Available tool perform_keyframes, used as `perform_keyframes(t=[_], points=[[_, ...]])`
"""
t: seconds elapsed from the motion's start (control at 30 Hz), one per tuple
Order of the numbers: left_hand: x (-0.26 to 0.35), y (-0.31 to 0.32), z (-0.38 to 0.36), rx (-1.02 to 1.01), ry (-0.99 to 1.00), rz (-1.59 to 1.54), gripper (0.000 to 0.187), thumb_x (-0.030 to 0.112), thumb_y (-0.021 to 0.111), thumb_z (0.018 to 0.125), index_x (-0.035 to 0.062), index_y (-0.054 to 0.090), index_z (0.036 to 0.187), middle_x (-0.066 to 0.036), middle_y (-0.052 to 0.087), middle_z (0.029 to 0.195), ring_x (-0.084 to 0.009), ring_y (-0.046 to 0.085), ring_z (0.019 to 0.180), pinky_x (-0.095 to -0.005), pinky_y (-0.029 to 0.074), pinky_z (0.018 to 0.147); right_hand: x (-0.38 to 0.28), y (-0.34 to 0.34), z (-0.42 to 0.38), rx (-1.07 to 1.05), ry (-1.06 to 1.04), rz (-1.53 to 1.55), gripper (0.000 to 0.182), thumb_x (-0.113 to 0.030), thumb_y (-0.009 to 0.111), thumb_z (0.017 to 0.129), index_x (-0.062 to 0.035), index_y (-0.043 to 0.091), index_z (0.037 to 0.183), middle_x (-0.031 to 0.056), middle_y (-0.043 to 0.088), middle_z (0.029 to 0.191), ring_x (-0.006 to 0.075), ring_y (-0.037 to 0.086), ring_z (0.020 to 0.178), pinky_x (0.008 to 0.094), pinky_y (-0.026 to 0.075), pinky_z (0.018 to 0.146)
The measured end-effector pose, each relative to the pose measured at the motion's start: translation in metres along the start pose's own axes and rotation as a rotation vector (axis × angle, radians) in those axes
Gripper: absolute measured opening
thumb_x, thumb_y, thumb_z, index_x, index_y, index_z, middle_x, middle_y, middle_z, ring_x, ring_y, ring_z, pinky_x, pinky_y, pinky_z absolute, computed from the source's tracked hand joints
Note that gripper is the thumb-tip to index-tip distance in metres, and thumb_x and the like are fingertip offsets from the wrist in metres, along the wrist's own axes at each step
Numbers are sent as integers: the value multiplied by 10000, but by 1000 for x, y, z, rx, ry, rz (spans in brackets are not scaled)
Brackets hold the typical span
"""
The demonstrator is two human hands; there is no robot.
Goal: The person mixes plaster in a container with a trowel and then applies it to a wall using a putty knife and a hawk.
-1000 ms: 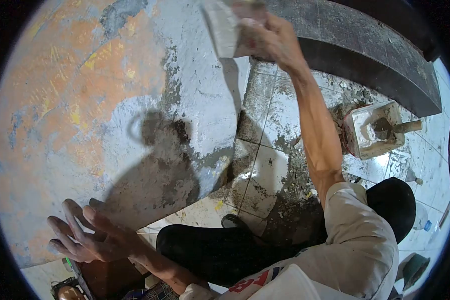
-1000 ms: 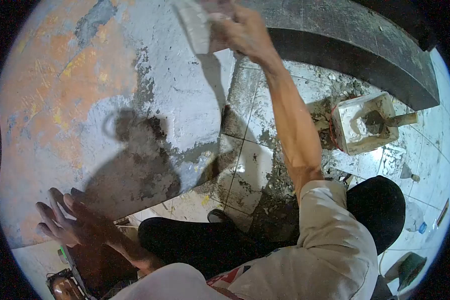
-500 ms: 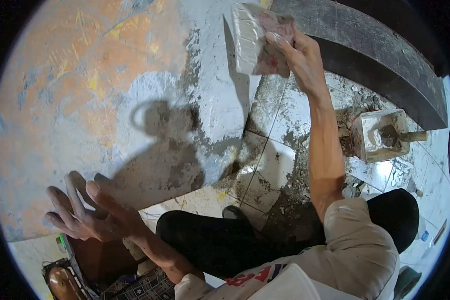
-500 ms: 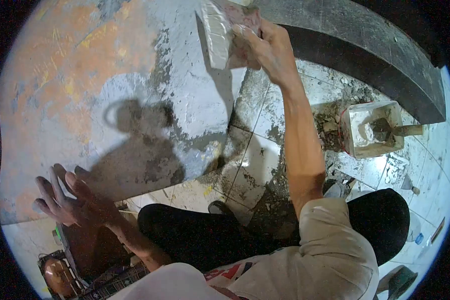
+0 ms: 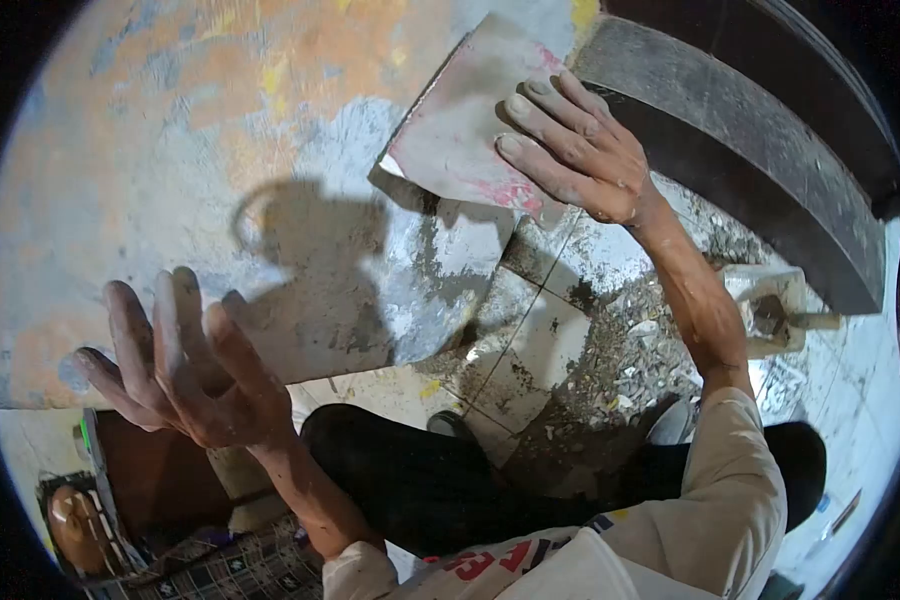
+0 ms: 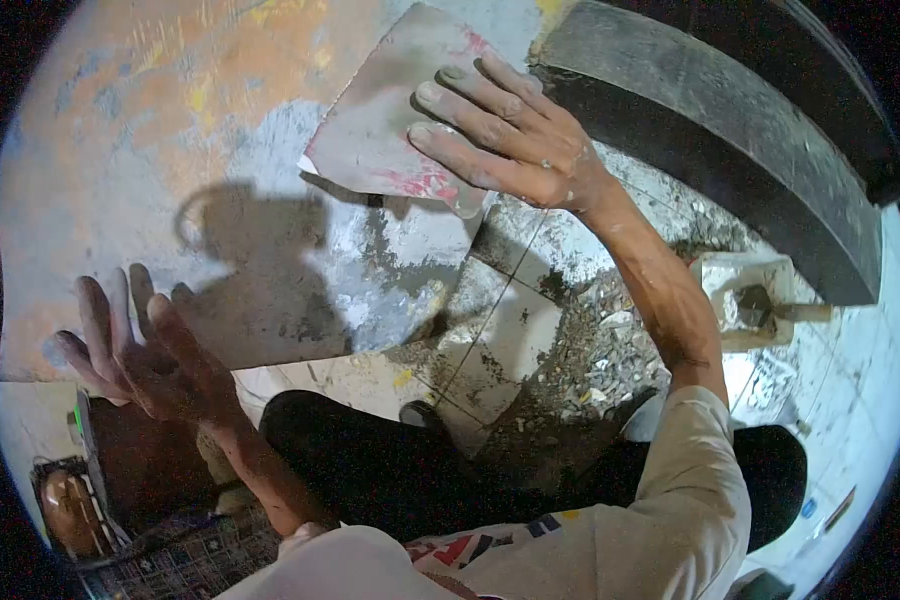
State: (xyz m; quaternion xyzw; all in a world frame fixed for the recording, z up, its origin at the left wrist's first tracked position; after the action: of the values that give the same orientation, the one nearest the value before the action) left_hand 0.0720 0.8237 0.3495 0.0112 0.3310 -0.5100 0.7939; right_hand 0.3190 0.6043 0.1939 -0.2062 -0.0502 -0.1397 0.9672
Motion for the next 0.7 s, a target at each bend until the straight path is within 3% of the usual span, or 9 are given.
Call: perform_keyframes(t=[0.1,0.17,0.27,0.37,0.5,0.6,0.67,0.7], points=[[-4,2,1,-30,42,85,192,197,640,1000,80,708,1137,-58,764,1103,-256,603,1295,-596,183,1251,11,29,-10,-68,-92,-11,538,-276,691,895,-197,617,1422,33,563,1504,261,524,1389,483,381,1225],[0,5,4,-37,63,92,189,189,628,1012,76,702,1144,-71,761,1122,-275,610,1280,-617,202,1236,11,59,-18,-116,-102,90,526,-174,701,871,-185,642,1394,70,567,1497,283,532,1387,480,396,1215],[-8,11,3,84,78,101,268,236,632,1024,8,747,1107,-112,764,1126,-358,662,1166,-576,328,1141,12,87,-40,-138,16,208,532,-221,677,893,-188,618,1420,30,539,1526,255,492,1422,459,374,1236],[6,14,9,93,54,148,277,240,642,1019,-10,748,1073,-115,769,1102,-372,665,1128,-579,349,1109,7,91,-69,-183,61,234,532,-225,648,917,-194,590,1445,8,517,1545,247,461,1445,462,359,1247],[7,12,9,121,61,122,265,229,646,1008,1,758,1086,-109,769,1097,-364,665,1101,-588,357,1086,5,59,-112,-324,142,264,590,-105,696,890,-222,575,1456,23,546,1520,255,462,1447,458,331,1258],[3,9,8,68,10,147,255,222,637,1004,24,766,1103,-92,767,1108,-342,655,1140,-591,346,1097,16,43,-128,-225,114,111,647,-147,732,871,-229,543,1484,35,563,1505,219,530,1390,421,416,1205],[5,10,6,57,-17,143,251,219,632,1005,32,768,1104,-84,766,1116,-333,651,1157,-594,340,1108,32,20,-101,22,367,35,612,-89,759,844,-241,605,1417,52,675,1364,231,672,1221,374,569,1028],[5,10,4,61,-22,127,242,214,631,1004,39,771,1095,-78,763,1124,-325,647,1169,-598,327,1128,36,16,-85,15,375,39,612,-89,759,844,-241,605,1417,52,675,1364,231,672,1221,374,569,1028]])
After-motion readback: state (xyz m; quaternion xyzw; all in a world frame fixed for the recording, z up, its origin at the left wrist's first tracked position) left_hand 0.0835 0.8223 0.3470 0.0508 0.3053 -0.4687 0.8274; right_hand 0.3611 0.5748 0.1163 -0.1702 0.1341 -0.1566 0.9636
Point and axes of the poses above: each hand's wrist, its own z-axis towards the middle knuckle, its own y-axis out of the palm, x = y × z, the point moved 3 cm from there along z, towards the middle knuckle
